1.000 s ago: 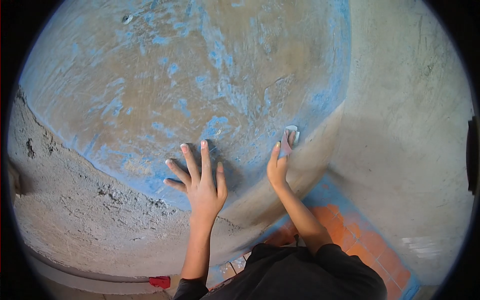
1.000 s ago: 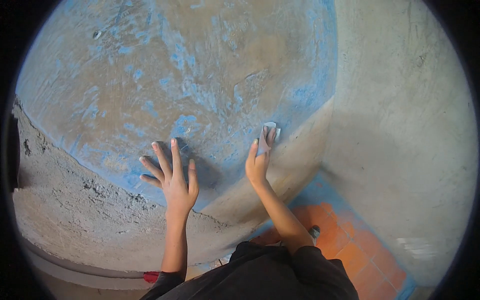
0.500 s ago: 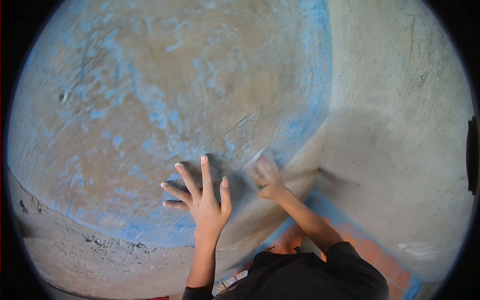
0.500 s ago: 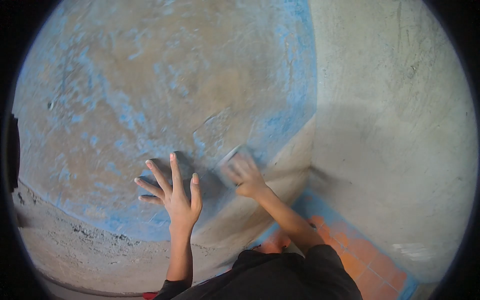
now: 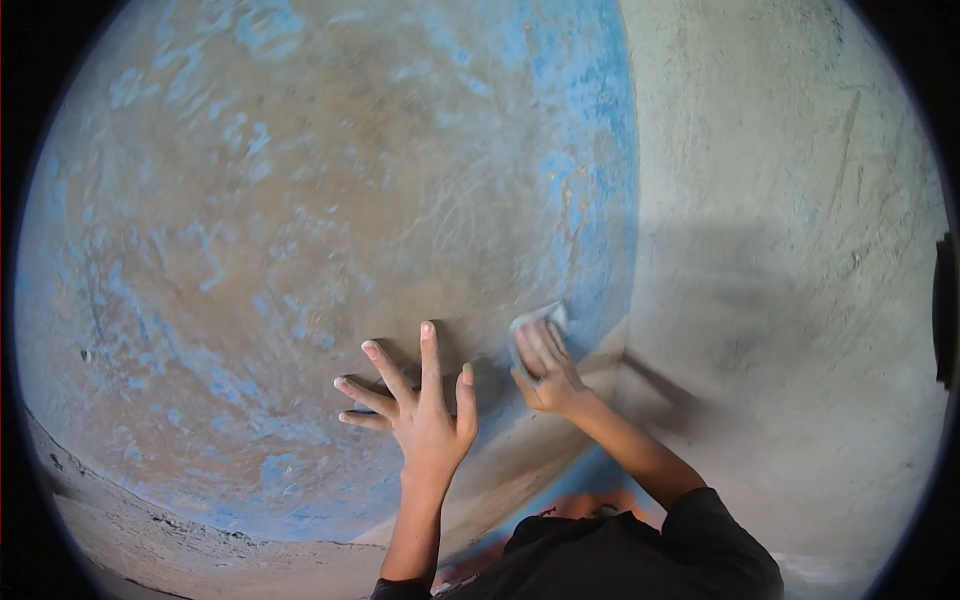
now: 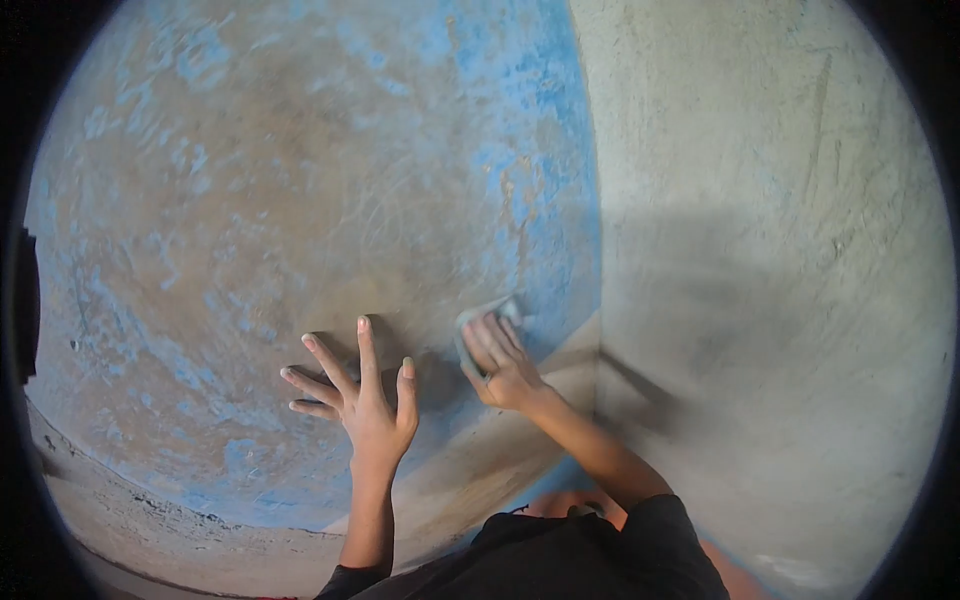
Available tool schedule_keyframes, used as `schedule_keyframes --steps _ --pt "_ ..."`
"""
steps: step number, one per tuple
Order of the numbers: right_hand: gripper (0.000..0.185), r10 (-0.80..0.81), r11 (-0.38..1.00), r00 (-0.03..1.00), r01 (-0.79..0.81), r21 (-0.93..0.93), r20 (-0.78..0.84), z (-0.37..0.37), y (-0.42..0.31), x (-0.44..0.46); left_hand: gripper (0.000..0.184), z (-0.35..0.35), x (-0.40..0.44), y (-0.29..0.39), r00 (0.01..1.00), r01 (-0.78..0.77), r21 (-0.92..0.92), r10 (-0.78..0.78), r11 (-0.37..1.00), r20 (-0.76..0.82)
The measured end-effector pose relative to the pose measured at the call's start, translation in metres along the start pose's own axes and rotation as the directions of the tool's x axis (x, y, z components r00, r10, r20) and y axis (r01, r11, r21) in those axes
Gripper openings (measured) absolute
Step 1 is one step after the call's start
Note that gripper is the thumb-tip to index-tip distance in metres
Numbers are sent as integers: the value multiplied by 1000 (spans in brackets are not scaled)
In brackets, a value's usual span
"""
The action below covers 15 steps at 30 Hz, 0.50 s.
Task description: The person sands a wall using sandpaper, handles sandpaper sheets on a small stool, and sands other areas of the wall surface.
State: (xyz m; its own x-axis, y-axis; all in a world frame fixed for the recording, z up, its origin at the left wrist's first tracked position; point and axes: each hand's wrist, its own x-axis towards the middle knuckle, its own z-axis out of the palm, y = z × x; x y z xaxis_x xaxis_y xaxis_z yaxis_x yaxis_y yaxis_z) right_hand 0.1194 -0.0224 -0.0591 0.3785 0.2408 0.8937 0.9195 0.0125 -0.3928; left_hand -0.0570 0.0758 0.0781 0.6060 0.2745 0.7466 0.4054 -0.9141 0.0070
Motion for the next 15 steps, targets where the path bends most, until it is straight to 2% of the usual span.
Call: schedule_keyframes --steps 1,3,6,7,10,11,14,15 --pt "57 -53 998 996 52 21 68 -19 17 11 65 4 4 8 1000 -2 35 2 999 -4" --pt "56 84 980 989 -105 -171 -124 -36 31 36 65 14 10 20 1000 3 48 -2 999 -21" --pt "55 -5 992 978 -22 -125 -210 -52 15 79 66 23 17 41 1000 20 49 -19 999 -24" --pt "56 -132 971 988 146 -192 81 -65 7 77 66 26 21 46 999 25 48 -23 999 -26" --pt "58 -64 944 976 127 -306 207 -92 16 104 66 36 24 51 997 17 97 -9 995 -82" --pt "58 53 973 997 -66 -221 -64 -85 36 107 64 39 25 53 996 25 88 -18 996 -87" --pt "61 -23 981 993 0 -192 -117 -75 11 109 59 42 23 56 995 49 77 -42 996 -86" --pt "62 -95 980 990 113 -167 108 -80 -3 102 58 41 22 57 996 51 80 -44 996 -84"
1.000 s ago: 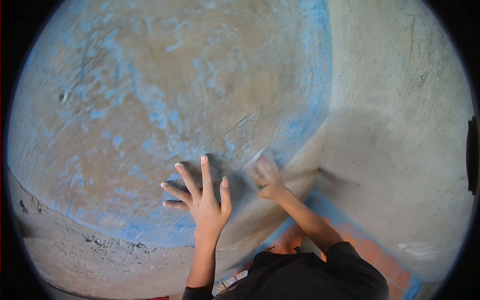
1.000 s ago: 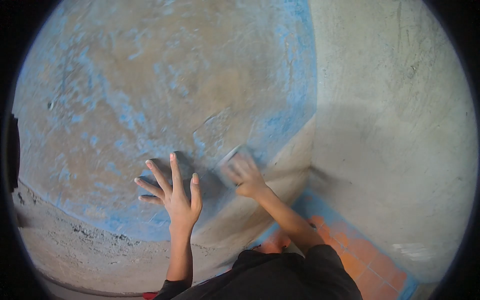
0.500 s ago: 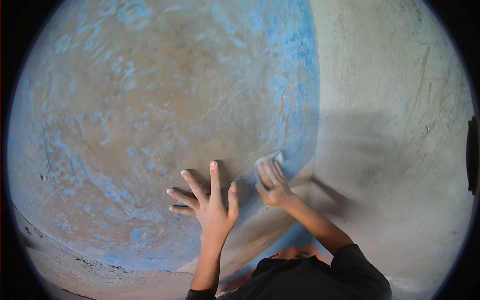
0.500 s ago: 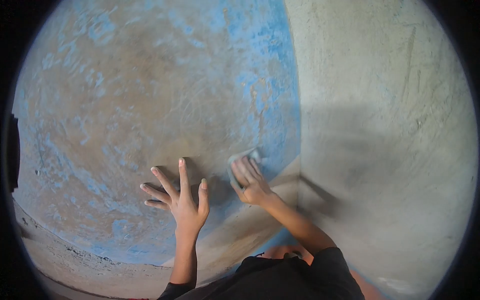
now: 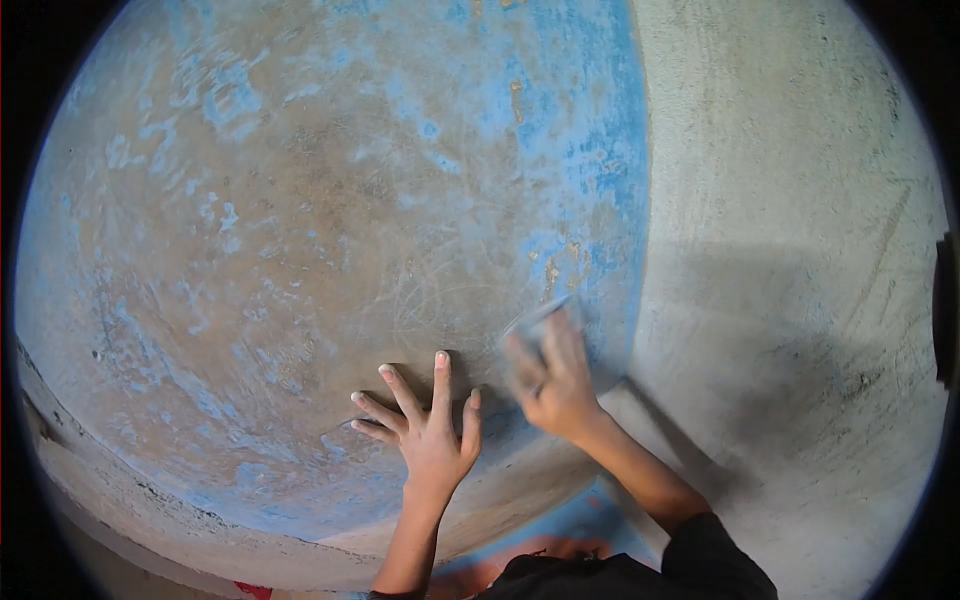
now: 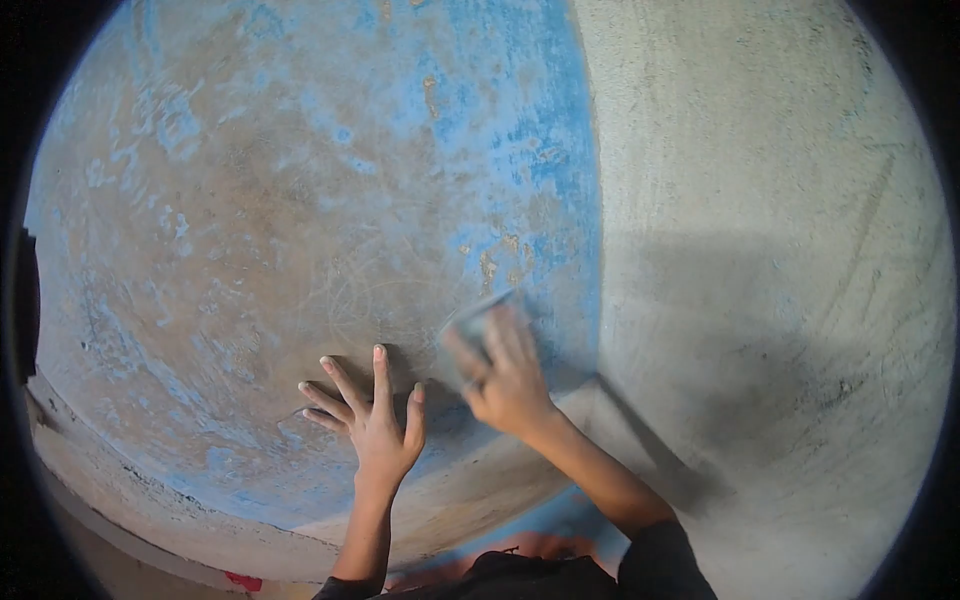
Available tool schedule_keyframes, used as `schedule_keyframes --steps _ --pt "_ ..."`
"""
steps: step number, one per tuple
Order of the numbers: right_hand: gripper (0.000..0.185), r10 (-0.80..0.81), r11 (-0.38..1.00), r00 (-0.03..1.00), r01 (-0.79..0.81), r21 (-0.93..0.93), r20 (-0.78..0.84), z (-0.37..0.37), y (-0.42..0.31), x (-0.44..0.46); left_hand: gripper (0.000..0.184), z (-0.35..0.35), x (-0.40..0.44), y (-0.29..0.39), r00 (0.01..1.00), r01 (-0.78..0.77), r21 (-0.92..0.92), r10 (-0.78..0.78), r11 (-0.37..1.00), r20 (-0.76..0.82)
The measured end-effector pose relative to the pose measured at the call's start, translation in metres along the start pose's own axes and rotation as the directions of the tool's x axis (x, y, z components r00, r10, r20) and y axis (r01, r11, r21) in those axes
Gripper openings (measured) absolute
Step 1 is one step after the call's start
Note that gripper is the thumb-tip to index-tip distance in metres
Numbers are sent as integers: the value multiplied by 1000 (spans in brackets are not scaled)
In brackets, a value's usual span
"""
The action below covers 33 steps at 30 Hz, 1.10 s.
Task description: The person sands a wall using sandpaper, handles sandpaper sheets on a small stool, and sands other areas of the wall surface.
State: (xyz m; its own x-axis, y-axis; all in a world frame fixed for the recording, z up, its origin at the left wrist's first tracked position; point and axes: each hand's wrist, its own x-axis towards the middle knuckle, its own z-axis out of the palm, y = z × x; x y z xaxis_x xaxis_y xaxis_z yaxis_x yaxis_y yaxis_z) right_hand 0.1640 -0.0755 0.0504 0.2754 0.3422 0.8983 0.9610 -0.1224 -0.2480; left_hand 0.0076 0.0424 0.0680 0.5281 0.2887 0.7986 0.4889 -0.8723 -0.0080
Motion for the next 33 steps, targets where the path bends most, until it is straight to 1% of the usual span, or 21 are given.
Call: schedule_keyframes --steps 3,4,7,8,10,11,12,13,15,16,17,18,19,21,22,25,26,29,30,32,33 --pt "63 -112 981 978 137 -135 175 -21 19 17 55 -1 2 -1 1000 -20 18 21 1000 -20" --pt "65 7 980 997 -22 -198 -76 -15 29 31 54 -3 -1 -4 999 -26 31 26 999 -23" --pt "64 65 998 959 -68 -2 -276 -18 13 64 54 -5 -8 -16 998 -48 70 50 996 -33" --pt "61 -149 988 983 142 -65 -106 -13 1 58 54 -7 -8 -20 999 -34 68 37 997 -39" --pt "63 -267 958 943 282 -52 198 -22 -15 59 53 -13 -11 -28 998 -12 64 16 998 -57" --pt "64 -312 938 883 344 -30 350 -25 -19 60 54 -17 -12 -34 998 3 66 1 998 -61" --pt "68 -226 969 965 237 -71 135 -24 -14 71 54 -20 -13 -40 998 19 65 -15 998 -67" --pt "72 -125 990 988 117 -84 -87 -22 -5 89 54 -25 -14 -47 997 35 66 -30 997 -70" --pt "76 -165 981 983 155 -119 -80 -17 -18 95 55 -36 -17 -59 995 75 59 -70 995 -76" --pt "76 -312 934 941 328 -139 129 -19 -38 89 55 -39 -16 -66 992 86 59 -80 995 -98" --pt "76 -429 865 829 492 -102 358 -14 -63 85 54 -48 -23 -79 985 136 6 -135 991 -108" --pt "72 -453 869 795 496 -1 403 -10 -72 82 53 -50 -23 -89 978 167 -56 -173 984 -119" --pt "72 -395 900 875 429 -72 280 -10 -75 85 52 -55 -24 -99 969 194 -117 -209 974 -129" --pt "72 -274 945 962 271 -182 8 -14 -66 106 50 -66 -31 -118 965 211 -79 -221 974 -142" --pt "78 -137 990 969 125 -71 -207 -4 -60 113 50 -69 -37 -130 961 222 -69 -230 973 -152" --pt "80 -314 887 933 355 -296 179 6 -97 94 50 -78 -54 -163 968 200 -3 -198 980 -156" --pt "82 -368 870 806 475 -133 464 11 -116 86 51 -84 -60 -174 973 185 27 -179 982 -145" --pt "84 -365 863 866 453 -225 343 22 -143 104 49 -106 -74 -204 979 191 31 -188 981 -78" --pt "83 -315 909 947 322 -263 70 28 -150 117 49 -112 -78 -213 975 199 5 -198 980 -97" --pt "80 -338 901 941 334 -276 34 46 -180 120 49 -120 -88 -234 977 192 6 -191 981 -95" --pt "78 -379 889 920 393 -234 105 55 -197 120 49 -125 -90 -244 978 185 9 -183 983 -100"
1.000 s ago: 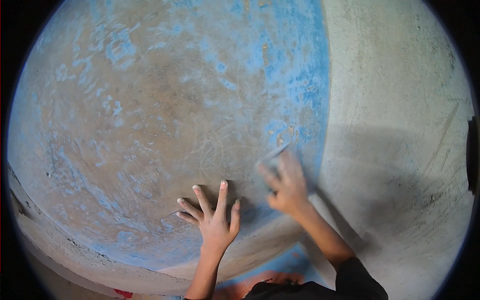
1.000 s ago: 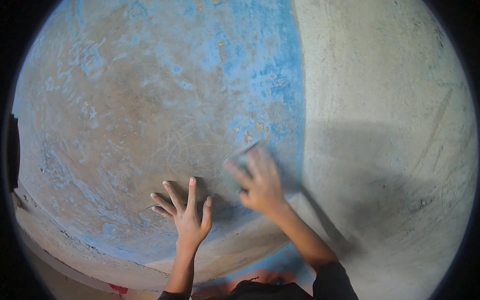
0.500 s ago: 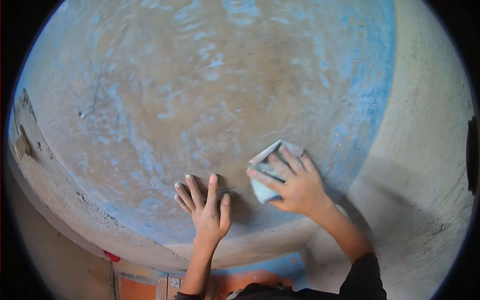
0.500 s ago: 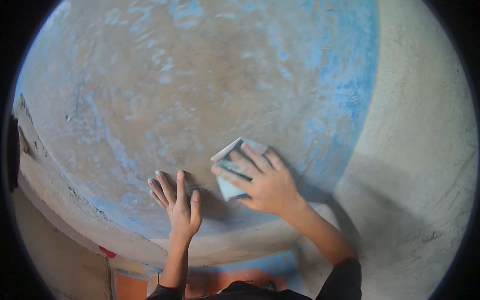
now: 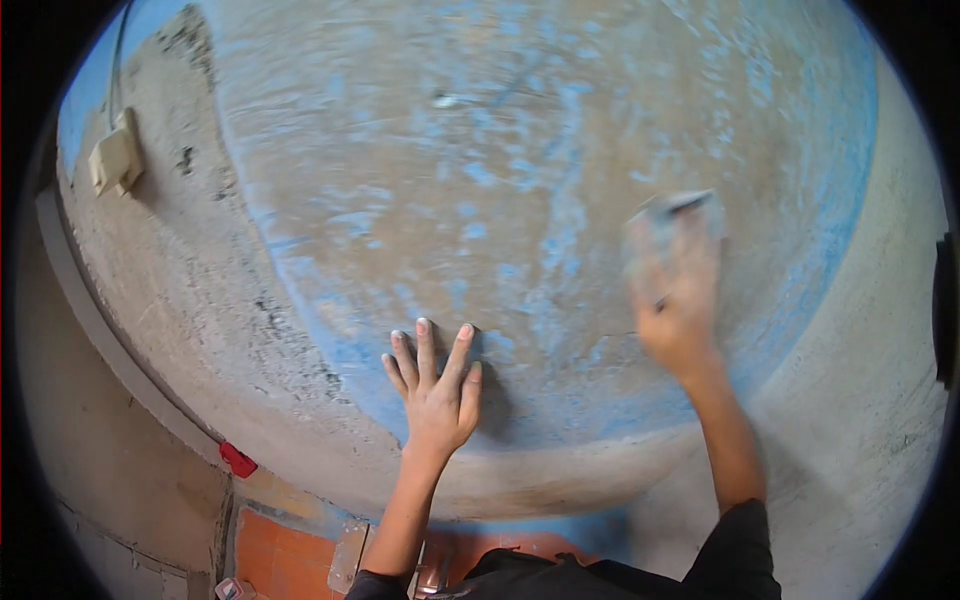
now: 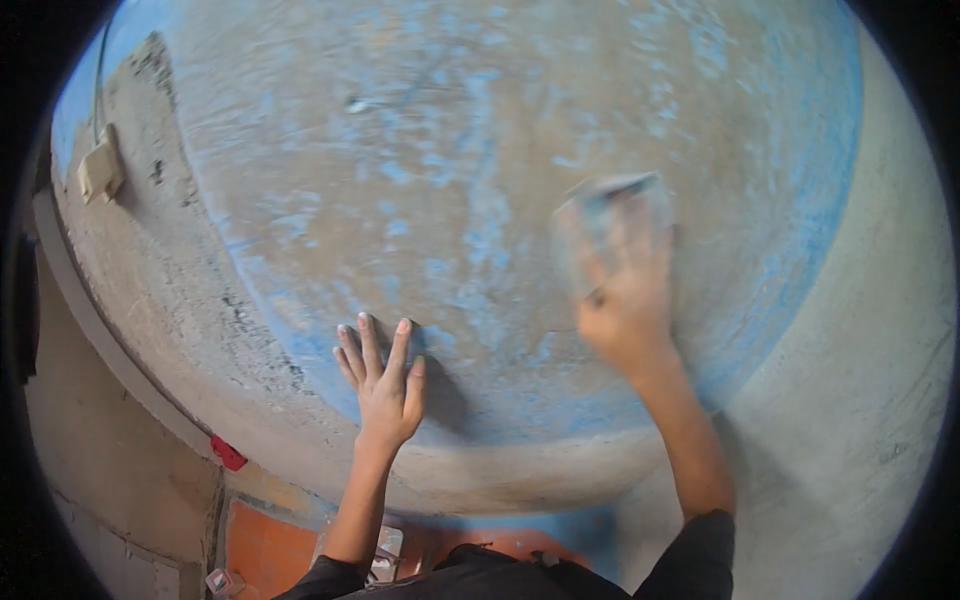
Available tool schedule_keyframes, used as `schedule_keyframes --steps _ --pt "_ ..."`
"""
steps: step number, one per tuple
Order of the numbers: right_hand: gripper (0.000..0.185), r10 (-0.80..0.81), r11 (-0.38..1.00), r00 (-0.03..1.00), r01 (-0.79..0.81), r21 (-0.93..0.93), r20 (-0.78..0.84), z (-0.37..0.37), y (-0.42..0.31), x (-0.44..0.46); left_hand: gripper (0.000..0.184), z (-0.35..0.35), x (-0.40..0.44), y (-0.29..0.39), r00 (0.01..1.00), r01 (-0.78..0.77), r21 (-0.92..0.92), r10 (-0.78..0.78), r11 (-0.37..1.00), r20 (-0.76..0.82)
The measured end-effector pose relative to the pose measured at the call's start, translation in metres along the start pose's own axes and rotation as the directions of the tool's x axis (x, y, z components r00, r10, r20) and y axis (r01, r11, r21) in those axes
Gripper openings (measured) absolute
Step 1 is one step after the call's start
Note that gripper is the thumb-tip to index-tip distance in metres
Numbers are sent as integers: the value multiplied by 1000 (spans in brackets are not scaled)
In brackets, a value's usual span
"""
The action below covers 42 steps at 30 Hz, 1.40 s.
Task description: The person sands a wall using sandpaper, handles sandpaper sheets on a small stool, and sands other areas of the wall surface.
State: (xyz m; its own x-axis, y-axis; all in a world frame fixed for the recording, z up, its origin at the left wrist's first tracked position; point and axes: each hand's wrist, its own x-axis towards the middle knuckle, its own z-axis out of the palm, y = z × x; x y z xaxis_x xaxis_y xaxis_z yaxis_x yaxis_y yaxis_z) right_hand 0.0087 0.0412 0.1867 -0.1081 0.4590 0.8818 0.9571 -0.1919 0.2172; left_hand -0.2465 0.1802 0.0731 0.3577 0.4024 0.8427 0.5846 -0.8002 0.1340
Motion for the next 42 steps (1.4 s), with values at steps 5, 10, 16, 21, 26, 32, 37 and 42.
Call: schedule_keyframes --steps 5,10,16,21,26,32,37,42 --pt "67 -75 995 997 72 70 37 1 -59 38 51 -22 -2 -38 1000 11 -26 -11 1000 24" --pt "61 -319 946 930 299 127 183 16 -118 52 53 -38 -5 -56 999 11 -58 -8 998 50" --pt "70 60 996 965 -75 -48 -256 15 -140 98 58 -43 -10 -67 998 1 -130 6 992 58" --pt "72 -299 943 953 289 165 38 13 -170 100 61 -46 -13 -66 996 16 -189 0 982 85" --pt "66 -178 981 977 185 52 -115 13 -179 116 62 -38 -20 -60 997 30 -248 -11 968 78" --pt "61 -259 963 964 262 68 -52 6 -175 115 68 -36 -29 -48 989 39 -242 -3 969 148" --pt "59 -319 928 945 296 225 76 30 -162 45 68 -23 -43 -41 988 20 -220 14 975 152" --pt "64 189 980 941 -164 110 -280 20 -81 12 69 -7 -57 -16 979 87 -166 -54 982 196"
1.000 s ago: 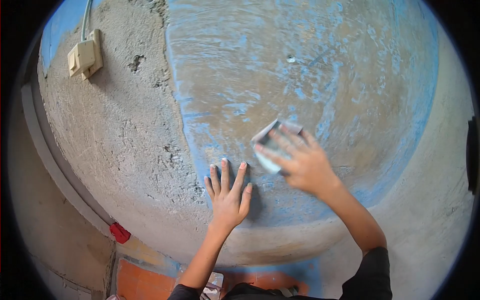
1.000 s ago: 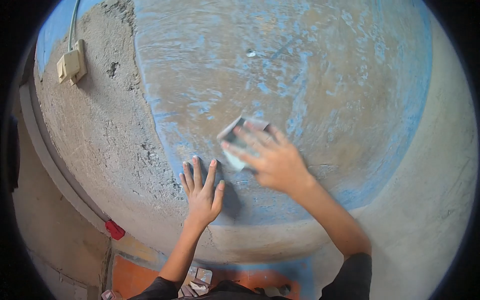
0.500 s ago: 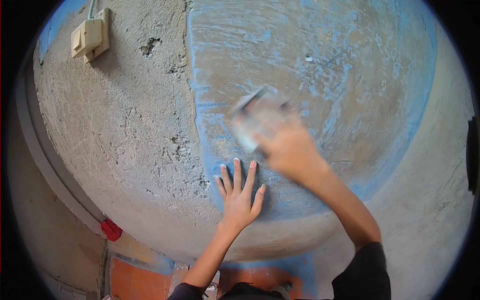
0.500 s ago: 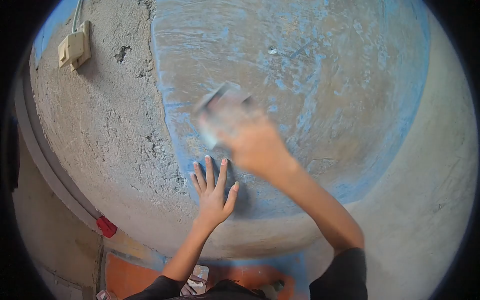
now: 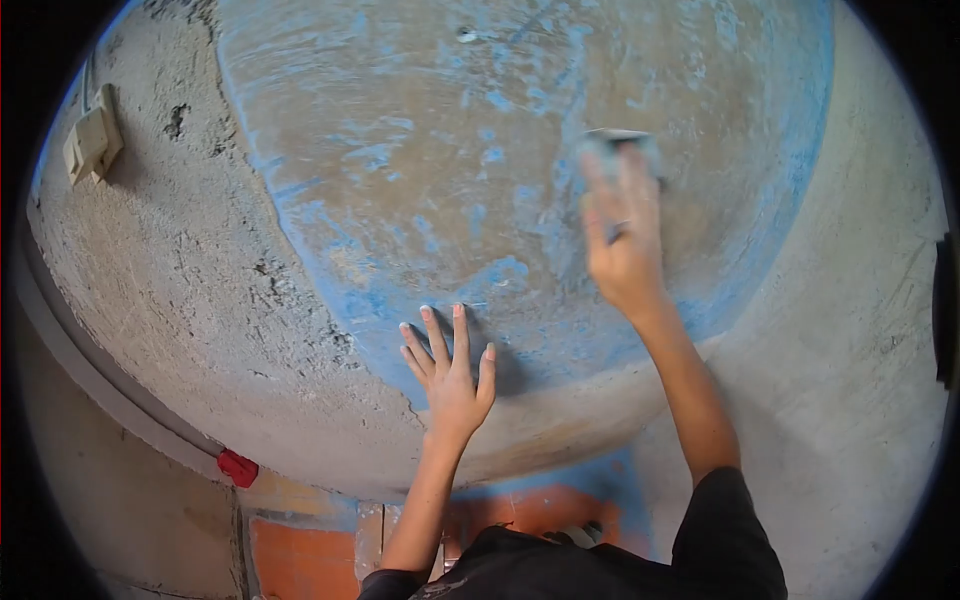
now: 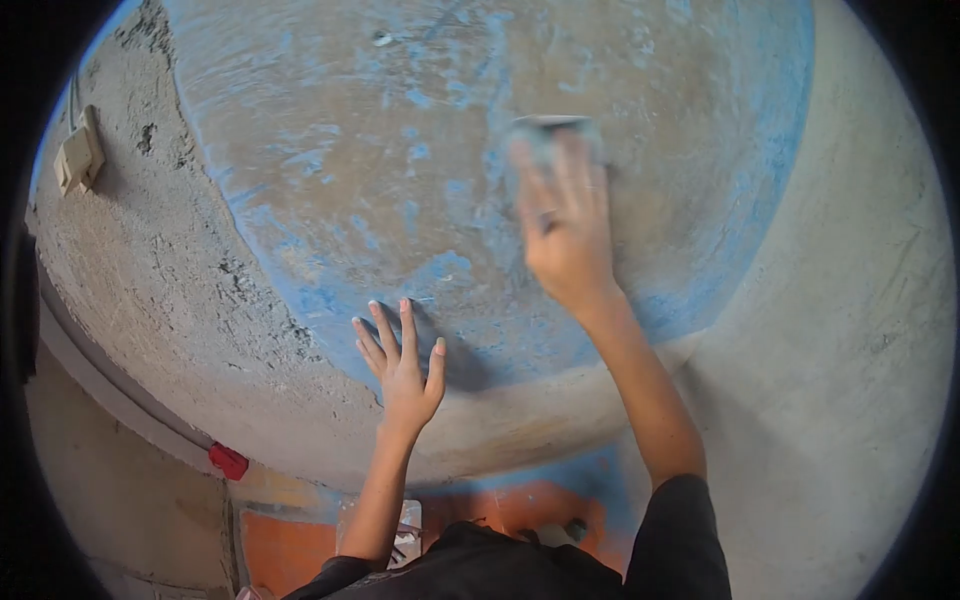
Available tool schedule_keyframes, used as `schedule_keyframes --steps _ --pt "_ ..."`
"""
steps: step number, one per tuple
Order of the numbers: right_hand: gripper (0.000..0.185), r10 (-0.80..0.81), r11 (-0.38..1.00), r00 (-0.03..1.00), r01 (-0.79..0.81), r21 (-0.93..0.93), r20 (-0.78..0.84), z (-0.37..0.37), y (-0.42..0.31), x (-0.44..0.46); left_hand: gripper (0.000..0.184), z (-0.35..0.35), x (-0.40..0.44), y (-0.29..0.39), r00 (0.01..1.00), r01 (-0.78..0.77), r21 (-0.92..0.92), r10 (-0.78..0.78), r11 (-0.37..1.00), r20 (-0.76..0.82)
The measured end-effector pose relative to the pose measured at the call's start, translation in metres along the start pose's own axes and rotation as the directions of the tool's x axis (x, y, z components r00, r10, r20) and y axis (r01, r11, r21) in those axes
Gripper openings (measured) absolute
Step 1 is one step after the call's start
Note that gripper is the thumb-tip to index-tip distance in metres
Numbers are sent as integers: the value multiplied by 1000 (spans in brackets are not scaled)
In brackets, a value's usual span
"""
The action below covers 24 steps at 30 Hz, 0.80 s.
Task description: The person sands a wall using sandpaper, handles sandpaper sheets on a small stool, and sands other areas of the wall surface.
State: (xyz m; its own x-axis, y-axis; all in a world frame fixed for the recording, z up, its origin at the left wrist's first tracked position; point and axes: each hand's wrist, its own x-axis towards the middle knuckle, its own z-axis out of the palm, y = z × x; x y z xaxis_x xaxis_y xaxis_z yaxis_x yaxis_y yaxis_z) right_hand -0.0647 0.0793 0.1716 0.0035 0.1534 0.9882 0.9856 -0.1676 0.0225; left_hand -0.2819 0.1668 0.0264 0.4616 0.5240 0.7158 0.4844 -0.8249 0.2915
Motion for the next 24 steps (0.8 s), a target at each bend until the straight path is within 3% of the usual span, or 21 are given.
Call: schedule_keyframes --steps 3,6,7,8,10,11,12,14,16,17,20,21,24 --pt "69 -151 960 915 226 -164 375 -20 25 -47 74 29 -3 31 995 91 -100 -95 991 -31" --pt "73 -258 955 783 294 29 566 -41 67 -78 80 50 2 66 991 122 -151 -129 981 -39" --pt "72 -101 974 867 187 -130 488 -49 91 -77 81 58 6 75 990 106 -154 -119 982 -77" --pt "70 21 988 949 28 -150 316 -48 110 -77 82 66 8 82 988 90 -158 -108 983 -108" --pt "66 282 951 958 -286 -118 -49 -44 145 -96 83 80 10 106 989 78 -171 -98 982 -111" --pt "59 113 976 988 -92 -200 101 -51 151 -117 83 84 12 120 991 81 -174 -97 981 -88" --pt "59 -6 994 943 44 -105 332 -65 161 -134 83 88 16 132 993 79 -174 -93 982 -70" --pt "58 -284 958 676 222 180 680 -84 183 -160 81 103 19 153 998 46 -132 -51 990 -42" --pt "63 82 996 913 -65 -55 400 -80 214 -181 80 117 19 171 1000 28 -91 -29 995 -6" --pt "67 256 964 942 -233 -127 217 -78 227 -193 80 125 17 181 1000 22 -96 -21 995 8" --pt "73 260 966 945 -254 -57 198 -65 222 -230 78 144 15 204 999 -7 -94 11 996 36" --pt "70 72 997 811 -43 -63 581 -81 223 -244 78 150 15 211 999 -26 -86 30 996 42" --pt "67 227 970 878 -168 -174 421 -82 255 -259 77 163 10 226 995 -44 -51 48 998 88"
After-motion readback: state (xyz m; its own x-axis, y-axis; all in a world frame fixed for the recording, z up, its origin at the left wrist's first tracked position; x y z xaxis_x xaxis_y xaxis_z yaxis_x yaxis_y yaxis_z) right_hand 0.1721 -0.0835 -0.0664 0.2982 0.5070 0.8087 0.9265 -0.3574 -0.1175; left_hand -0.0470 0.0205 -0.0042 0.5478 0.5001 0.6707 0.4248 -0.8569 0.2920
